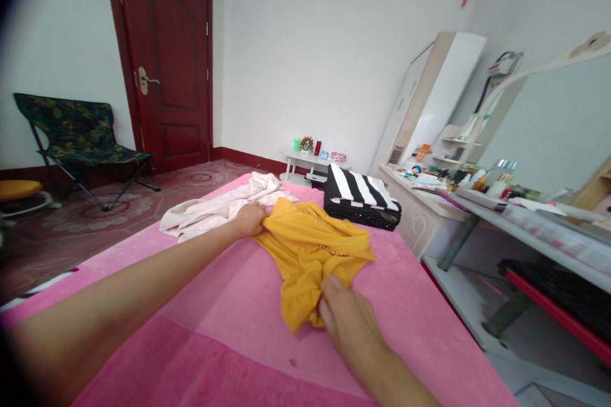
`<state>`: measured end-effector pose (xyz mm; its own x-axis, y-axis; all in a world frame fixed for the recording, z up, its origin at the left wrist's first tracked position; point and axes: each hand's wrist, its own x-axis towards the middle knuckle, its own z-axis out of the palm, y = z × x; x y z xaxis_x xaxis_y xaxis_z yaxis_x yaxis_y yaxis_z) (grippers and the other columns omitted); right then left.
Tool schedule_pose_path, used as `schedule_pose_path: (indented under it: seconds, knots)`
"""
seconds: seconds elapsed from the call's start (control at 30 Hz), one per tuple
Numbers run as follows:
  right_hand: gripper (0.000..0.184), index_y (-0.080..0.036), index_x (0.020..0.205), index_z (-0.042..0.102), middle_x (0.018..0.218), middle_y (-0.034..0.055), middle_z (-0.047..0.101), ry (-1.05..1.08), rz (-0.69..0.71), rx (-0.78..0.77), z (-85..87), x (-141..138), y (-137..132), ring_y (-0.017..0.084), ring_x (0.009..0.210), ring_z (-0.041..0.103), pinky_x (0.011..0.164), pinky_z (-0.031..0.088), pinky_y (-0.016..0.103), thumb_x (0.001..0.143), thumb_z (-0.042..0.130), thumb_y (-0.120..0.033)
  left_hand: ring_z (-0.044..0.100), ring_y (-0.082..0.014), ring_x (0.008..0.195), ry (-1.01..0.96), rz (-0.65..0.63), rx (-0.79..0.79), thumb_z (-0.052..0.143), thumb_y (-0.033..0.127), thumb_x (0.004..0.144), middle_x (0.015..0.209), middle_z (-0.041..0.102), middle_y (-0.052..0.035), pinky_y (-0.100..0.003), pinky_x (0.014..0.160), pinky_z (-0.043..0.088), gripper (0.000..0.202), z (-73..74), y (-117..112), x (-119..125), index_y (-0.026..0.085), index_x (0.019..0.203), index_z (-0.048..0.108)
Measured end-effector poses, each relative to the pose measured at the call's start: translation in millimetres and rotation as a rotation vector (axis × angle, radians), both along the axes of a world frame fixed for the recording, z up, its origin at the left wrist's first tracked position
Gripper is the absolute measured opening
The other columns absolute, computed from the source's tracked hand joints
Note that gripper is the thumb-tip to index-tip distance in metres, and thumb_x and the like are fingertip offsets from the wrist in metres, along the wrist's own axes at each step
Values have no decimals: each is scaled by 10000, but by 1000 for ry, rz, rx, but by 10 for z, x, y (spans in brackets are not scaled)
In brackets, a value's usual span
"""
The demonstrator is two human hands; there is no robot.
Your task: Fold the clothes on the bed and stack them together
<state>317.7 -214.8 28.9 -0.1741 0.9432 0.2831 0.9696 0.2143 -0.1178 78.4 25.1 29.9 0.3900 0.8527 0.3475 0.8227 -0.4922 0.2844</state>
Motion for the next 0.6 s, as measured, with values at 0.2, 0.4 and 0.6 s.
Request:
schedule_pose_path:
  seconds: [0.2,0.4,0.6]
  knots:
    - [165,-226,767,591,612,19,608,520,-288,296,498,1155,29,179,526,549,519,412,280,735,464,-326,600,-177,679,-159,-74,-88,551,271,698,703,635,-16,-269,629,468,203,632,-247,-371,155,820,664]
    - [209,-210,662,631,569,24,624,815,-188,-38,309,1275,-79,181,521,552,493,432,282,638,636,-417,599,-149,668,17,-482,-743,675,226,599,721,670,35,-200,565,447,215,864,-903,-661,190,811,685]
    - [327,-175,652,619,609,50,658,806,-327,-85,84,1335,241,152,505,577,447,396,234,721,582,-493,630,-197,770,240,-572,-952,713,449,648,791,704,-2,-247,682,474,300,645,-766,-593,221,843,698]
